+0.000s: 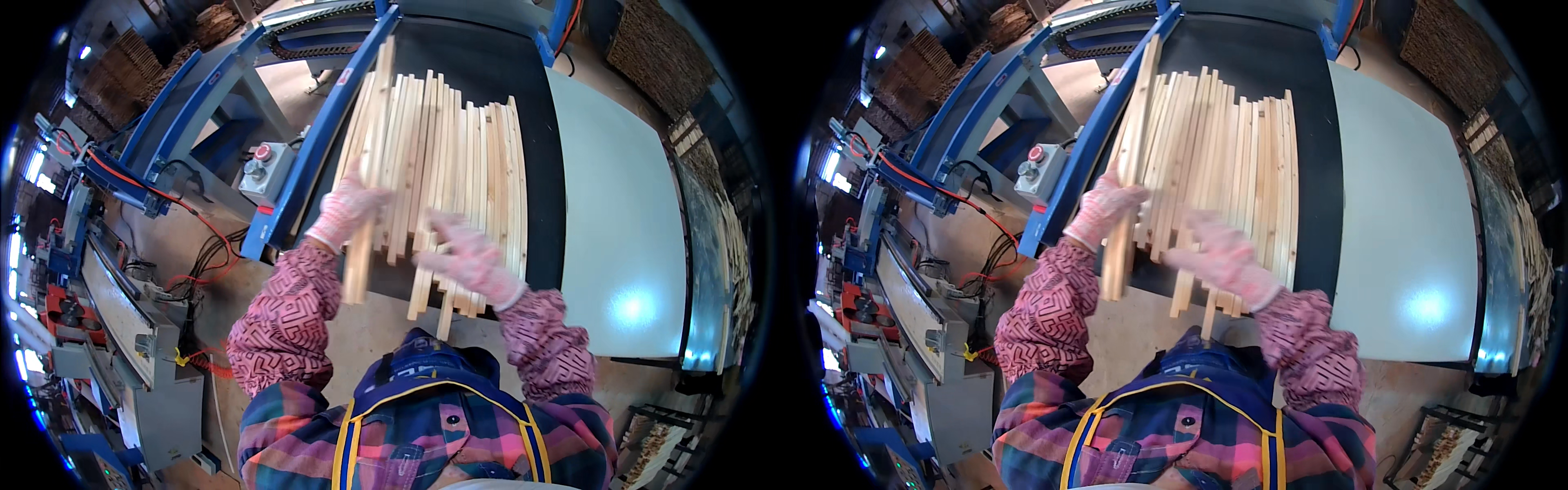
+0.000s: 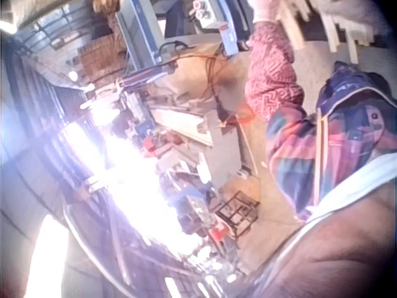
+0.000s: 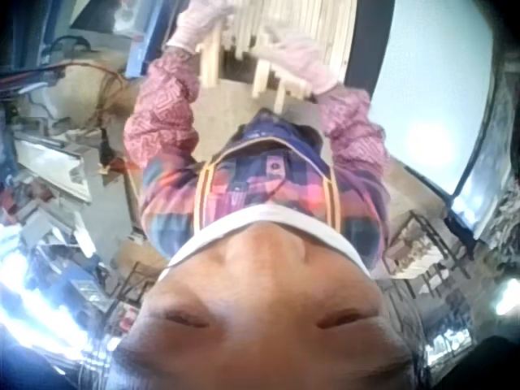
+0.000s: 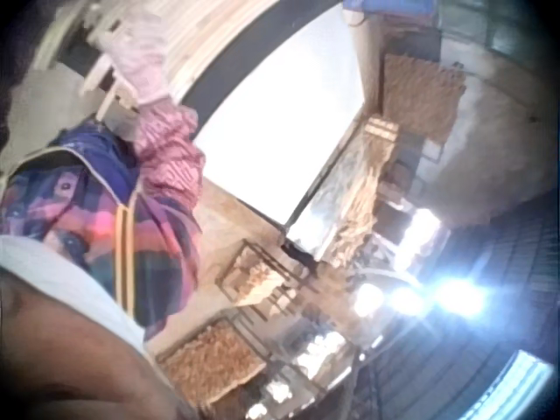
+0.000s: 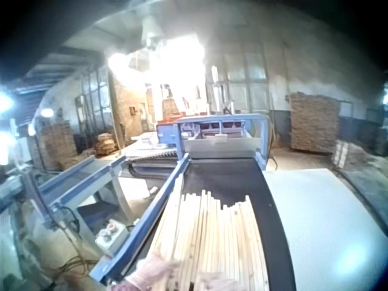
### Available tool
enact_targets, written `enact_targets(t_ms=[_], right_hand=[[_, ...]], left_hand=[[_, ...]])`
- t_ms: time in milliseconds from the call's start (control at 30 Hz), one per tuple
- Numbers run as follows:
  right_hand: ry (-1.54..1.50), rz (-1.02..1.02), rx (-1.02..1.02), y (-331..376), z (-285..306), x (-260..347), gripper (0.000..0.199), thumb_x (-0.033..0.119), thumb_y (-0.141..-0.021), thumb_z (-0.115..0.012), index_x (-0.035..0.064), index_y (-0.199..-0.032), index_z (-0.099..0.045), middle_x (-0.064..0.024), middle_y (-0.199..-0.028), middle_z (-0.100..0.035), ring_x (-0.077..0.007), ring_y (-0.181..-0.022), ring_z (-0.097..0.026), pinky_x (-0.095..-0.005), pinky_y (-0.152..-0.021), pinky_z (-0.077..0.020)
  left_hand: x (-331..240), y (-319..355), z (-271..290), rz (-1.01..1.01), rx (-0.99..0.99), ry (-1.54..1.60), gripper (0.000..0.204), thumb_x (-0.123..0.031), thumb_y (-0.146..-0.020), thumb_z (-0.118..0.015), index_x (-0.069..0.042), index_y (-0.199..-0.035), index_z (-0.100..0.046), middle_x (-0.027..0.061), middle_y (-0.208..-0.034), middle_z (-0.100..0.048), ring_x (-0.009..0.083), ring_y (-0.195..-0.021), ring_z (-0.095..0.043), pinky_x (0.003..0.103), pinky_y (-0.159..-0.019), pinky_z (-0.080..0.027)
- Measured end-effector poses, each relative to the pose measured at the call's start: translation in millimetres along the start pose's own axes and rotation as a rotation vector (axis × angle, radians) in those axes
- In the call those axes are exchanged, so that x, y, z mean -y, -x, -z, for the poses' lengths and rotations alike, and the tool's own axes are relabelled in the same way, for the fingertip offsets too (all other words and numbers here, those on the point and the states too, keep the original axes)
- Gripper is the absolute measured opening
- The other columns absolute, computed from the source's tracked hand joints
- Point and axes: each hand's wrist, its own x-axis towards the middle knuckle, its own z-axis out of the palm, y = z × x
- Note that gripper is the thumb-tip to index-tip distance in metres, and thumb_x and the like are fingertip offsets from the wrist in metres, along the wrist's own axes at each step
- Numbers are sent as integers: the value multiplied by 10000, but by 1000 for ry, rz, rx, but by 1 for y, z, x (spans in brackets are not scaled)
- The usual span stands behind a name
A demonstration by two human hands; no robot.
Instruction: The person sorts and stacks light-colored wooden planks in a workshop. They pick up planks from a metal table, align them, and place them onto a conveyor belt or a stack.
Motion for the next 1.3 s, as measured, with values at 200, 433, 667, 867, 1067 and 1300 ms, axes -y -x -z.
enact_targets(t_ms=[200, 433, 667, 867, 1067, 1300], right_hand=[[-524, -417, -540, 64, 68, -81, 574, 175, -903, -698, 9, -1410, -488, -161, -1261, -585, -235, -1073, -630, -323, -894, -533], [-582, -546, -547, 78, 74, -87, 532, 139, -967, -638, 33, -1455, -453, -73, -1243, -580, -123, -1023, -603, -266, -865, -530], [-372, -698, -633, 38, 71, -144, 511, 296, -964, -636, 24, -1383, -527, -133, -1243, -610, -235, -1049, -623, -325, -890, -523], [442, -726, -319, -12, 68, -180, 547, 547, -922, -561, 42, -1101, -670, -245, -1095, -659, -431, -1069, -604, -464, -899, -497], [320, -717, -420, -14, 19, -146, 659, 567, -880, -627, 1, -1217, -626, -246, -1195, -637, -410, -1133, -597, -449, -972, -476], [-84, -640, -543, 21, 29, -136, 562, 392, -940, -650, -2, -1333, -568, -177, -1241, -628, -233, -1054, -647, -331, -809, -565]], left_hand=[[18, -51, 66, 120, -143, -480, 855, -198, -780, -746, -88, -1511, -316, 137, -1246, -643, 269, -1130, -630, 356, -992, -473], [30, -144, 86, 384, -207, -990, 874, -697, -817, -599, -24, -1371, -531, 197, -1332, -602, 417, -1217, -580, 541, -976, -477], [55, -149, 65, -74, -500, -1130, 472, -427, -979, -473, -206, -1396, -463, 98, -1349, -543, 344, -1199, -548, 514, -928, -472], [47, -115, 67, -185, -218, -1102, 604, -520, -977, -443, -195, -1484, -402, 114, -1553, -358, 312, -1446, -297, 402, -1186, -262], [47, -98, 65, -36, -75, -1361, 770, -644, -975, -307, -167, -1574, -226, 120, -1651, -126, 297, -1526, -89, 393, -1232, -60], [35, -92, 102, -31, -222, -801, 597, -493, -988, -448, -178, -1492, -397, 92, -1527, -428, 299, -1381, -427, 334, -1161, -308]])
